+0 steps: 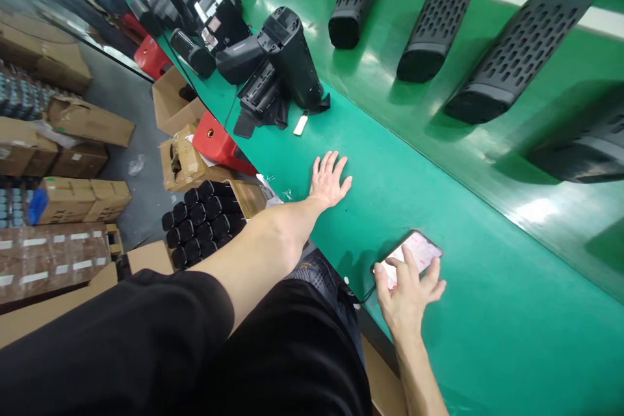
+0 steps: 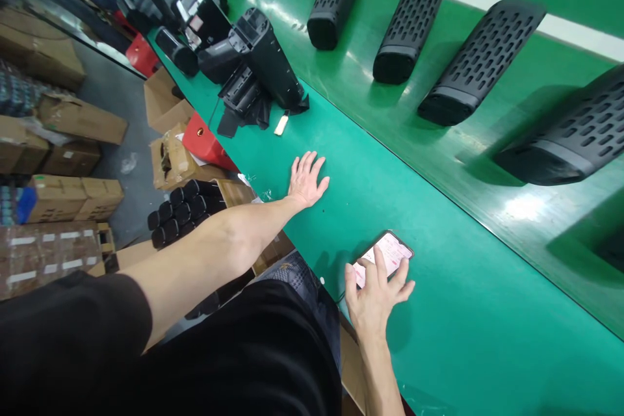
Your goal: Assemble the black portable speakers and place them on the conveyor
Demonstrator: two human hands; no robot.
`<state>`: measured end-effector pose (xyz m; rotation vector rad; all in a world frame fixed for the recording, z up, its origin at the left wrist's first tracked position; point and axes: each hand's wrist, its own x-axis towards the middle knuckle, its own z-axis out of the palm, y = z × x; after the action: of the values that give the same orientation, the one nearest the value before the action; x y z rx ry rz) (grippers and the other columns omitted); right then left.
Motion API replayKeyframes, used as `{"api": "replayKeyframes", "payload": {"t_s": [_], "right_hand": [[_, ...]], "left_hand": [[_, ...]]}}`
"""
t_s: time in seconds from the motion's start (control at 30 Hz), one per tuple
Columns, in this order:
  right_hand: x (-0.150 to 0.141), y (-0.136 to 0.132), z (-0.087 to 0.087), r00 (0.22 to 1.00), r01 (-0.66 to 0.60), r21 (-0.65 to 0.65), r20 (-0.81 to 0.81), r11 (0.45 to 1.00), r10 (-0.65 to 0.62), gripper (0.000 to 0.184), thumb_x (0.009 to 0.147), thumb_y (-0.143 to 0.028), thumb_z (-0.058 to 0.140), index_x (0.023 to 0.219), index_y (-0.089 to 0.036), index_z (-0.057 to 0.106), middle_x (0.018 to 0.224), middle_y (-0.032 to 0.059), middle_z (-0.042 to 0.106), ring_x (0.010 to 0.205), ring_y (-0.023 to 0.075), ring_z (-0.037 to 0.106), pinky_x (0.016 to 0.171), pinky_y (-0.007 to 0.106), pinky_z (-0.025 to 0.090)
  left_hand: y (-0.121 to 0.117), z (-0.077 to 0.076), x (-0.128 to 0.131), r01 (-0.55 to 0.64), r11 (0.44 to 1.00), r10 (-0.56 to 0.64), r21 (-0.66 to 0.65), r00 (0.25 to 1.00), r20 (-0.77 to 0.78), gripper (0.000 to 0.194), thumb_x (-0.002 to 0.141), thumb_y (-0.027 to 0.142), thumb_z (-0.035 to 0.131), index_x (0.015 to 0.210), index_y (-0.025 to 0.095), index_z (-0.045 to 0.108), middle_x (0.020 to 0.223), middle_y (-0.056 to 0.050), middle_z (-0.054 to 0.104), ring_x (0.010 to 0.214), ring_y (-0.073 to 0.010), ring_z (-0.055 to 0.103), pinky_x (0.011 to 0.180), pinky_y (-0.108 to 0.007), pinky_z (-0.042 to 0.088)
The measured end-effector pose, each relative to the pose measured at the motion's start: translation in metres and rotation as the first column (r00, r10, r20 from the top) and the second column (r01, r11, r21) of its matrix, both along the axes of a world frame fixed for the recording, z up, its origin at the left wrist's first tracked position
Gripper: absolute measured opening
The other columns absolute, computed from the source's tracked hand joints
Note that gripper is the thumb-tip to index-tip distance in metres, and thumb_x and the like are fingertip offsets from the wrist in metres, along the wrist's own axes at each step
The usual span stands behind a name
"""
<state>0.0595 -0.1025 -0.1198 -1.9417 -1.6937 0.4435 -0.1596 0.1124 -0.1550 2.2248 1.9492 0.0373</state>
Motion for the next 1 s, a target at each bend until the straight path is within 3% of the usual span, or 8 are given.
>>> {"api": "replayKeyframes", "payload": {"t_s": [0.27, 0.47, 0.7, 1.0], "right_hand": [[0.004, 0.001, -0.001, 1.000, 0.004, -0.003, -0.021, 1.000, -0.004, 0.045, 0.103, -0.061, 0.051, 0.101, -0.021, 0.072, 0.146, 0.0154, 0.064, 0.155, 0.0508, 0.025, 0.107, 0.088, 0.019], [0.022, -0.012, -0.001, 0.981, 0.145, 0.165, -0.153, 0.976, -0.120, 0.028, 0.101, -0.047, 0.061, 0.095, -0.020, 0.065, 0.112, 0.0147, 0.072, 0.127, 0.0369, 0.061, 0.112, 0.068, 0.035], [0.031, -0.030, -0.014, 0.957, 0.268, 0.183, -0.163, 0.946, -0.240, 0.027, 0.100, -0.046, 0.064, 0.095, -0.020, 0.065, 0.112, 0.0169, 0.068, 0.122, 0.0379, 0.059, 0.106, 0.063, 0.039], [0.029, -0.044, -0.024, 0.946, 0.297, 0.150, -0.179, 0.943, -0.270, 0.029, 0.100, -0.046, 0.062, 0.099, -0.018, 0.067, 0.122, 0.0202, 0.063, 0.127, 0.0392, 0.055, 0.105, 0.064, 0.040]], "left_hand": [[-0.001, 0.001, 0.001, 0.002, 1.000, -0.002, 0.001, 1.000, -0.003, 0.062, 0.103, 0.047, 0.049, 0.158, 0.020, 0.046, 0.172, -0.013, 0.036, 0.162, -0.0300, 0.026, 0.136, -0.055, 0.014], [-0.002, 0.001, 0.002, 0.002, 1.000, -0.002, -0.001, 1.000, -0.002, 0.063, 0.103, 0.047, 0.049, 0.158, 0.018, 0.046, 0.171, -0.014, 0.036, 0.162, -0.0303, 0.027, 0.136, -0.054, 0.014], [-0.002, 0.000, 0.001, 0.003, 1.000, -0.003, -0.002, 1.000, -0.003, 0.063, 0.102, 0.047, 0.049, 0.158, 0.019, 0.046, 0.172, -0.013, 0.036, 0.163, -0.0300, 0.025, 0.136, -0.054, 0.013], [-0.001, -0.001, 0.000, -0.003, 1.000, 0.003, -0.010, 1.000, 0.002, 0.063, 0.102, 0.047, 0.048, 0.159, 0.019, 0.046, 0.173, -0.013, 0.034, 0.164, -0.0296, 0.024, 0.137, -0.054, 0.012]]}}
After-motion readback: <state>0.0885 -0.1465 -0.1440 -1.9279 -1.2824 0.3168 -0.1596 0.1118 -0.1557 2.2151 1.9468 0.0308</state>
